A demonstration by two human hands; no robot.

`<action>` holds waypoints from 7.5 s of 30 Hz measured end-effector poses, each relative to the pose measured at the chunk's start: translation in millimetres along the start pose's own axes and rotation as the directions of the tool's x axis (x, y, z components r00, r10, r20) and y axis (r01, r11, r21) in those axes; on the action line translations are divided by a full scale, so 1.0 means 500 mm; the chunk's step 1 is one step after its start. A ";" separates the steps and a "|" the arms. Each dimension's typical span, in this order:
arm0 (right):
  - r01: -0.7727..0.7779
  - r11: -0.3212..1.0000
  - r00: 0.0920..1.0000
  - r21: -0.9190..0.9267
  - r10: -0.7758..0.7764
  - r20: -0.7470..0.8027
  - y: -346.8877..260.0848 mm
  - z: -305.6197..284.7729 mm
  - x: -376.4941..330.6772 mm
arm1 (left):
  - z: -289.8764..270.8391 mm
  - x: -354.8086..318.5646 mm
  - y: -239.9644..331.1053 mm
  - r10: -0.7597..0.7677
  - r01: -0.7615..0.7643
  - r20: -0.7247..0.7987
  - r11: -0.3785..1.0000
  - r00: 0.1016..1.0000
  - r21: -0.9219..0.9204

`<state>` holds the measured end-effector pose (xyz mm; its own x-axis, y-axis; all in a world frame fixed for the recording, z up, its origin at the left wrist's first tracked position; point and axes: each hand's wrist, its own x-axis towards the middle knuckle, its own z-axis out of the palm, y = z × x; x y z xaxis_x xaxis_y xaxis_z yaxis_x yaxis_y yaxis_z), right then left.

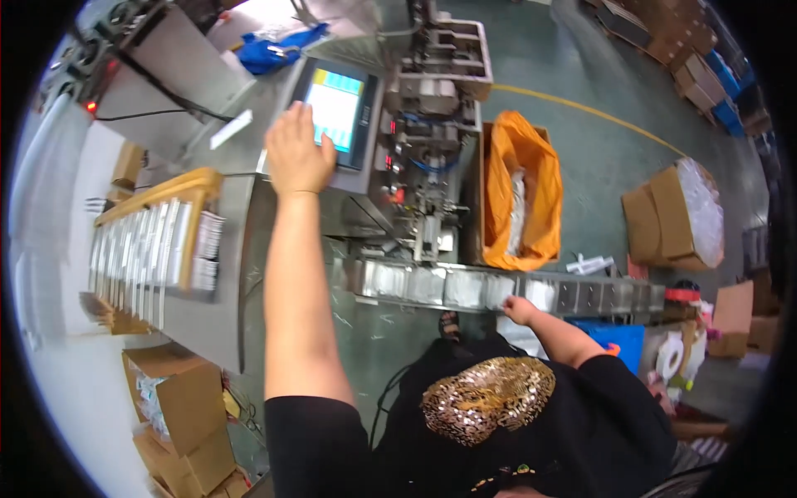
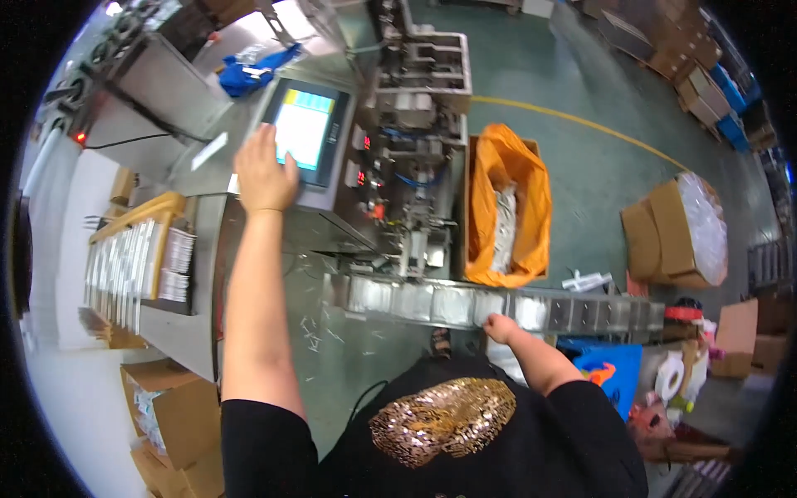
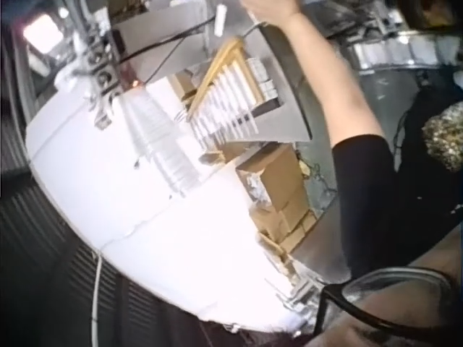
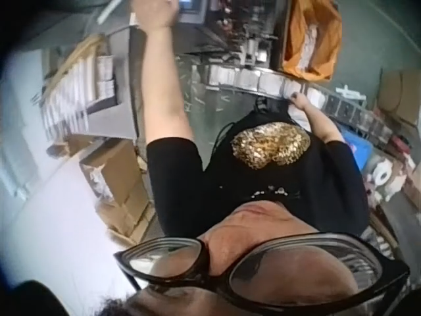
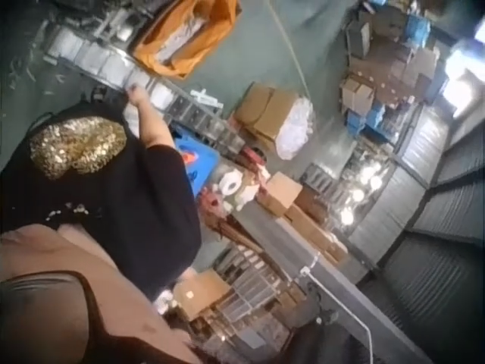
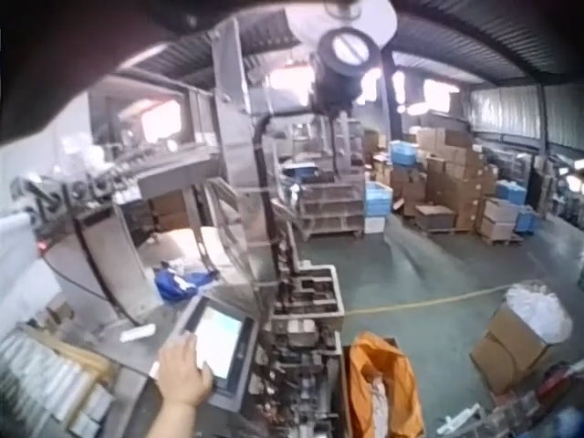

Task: Sorting and placing white packaged items onto a conveyor belt for an automated packaging machine.

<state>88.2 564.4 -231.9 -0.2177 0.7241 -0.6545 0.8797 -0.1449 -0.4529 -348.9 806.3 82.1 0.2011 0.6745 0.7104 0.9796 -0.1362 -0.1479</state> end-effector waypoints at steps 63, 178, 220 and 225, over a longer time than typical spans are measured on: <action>0.643 0.151 0.591 0.751 -0.722 -0.361 -0.973 -0.634 0.041 | -0.015 0.005 0.003 0.010 -0.013 -0.022 0.992 1.000 -0.125; 0.728 0.595 0.415 -0.342 -0.779 -0.470 -0.800 -0.588 0.231 | -0.005 0.011 0.009 0.024 -0.023 -0.006 0.999 1.000 0.031; 0.717 0.586 0.415 -0.378 -0.794 -0.443 -0.800 -0.586 0.229 | -0.007 0.014 0.012 0.016 -0.016 -0.006 1.000 1.000 0.017; 0.698 0.617 0.464 -0.365 -0.777 -0.426 -0.808 -0.586 0.221 | -0.006 0.010 0.006 0.012 -0.012 0.001 1.000 1.000 0.029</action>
<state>-167.3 900.4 56.3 -0.6045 0.7357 0.3056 0.5448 0.6617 -0.5152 -344.9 807.0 87.5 0.2127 0.6736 0.7079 0.9766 -0.1234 -0.1760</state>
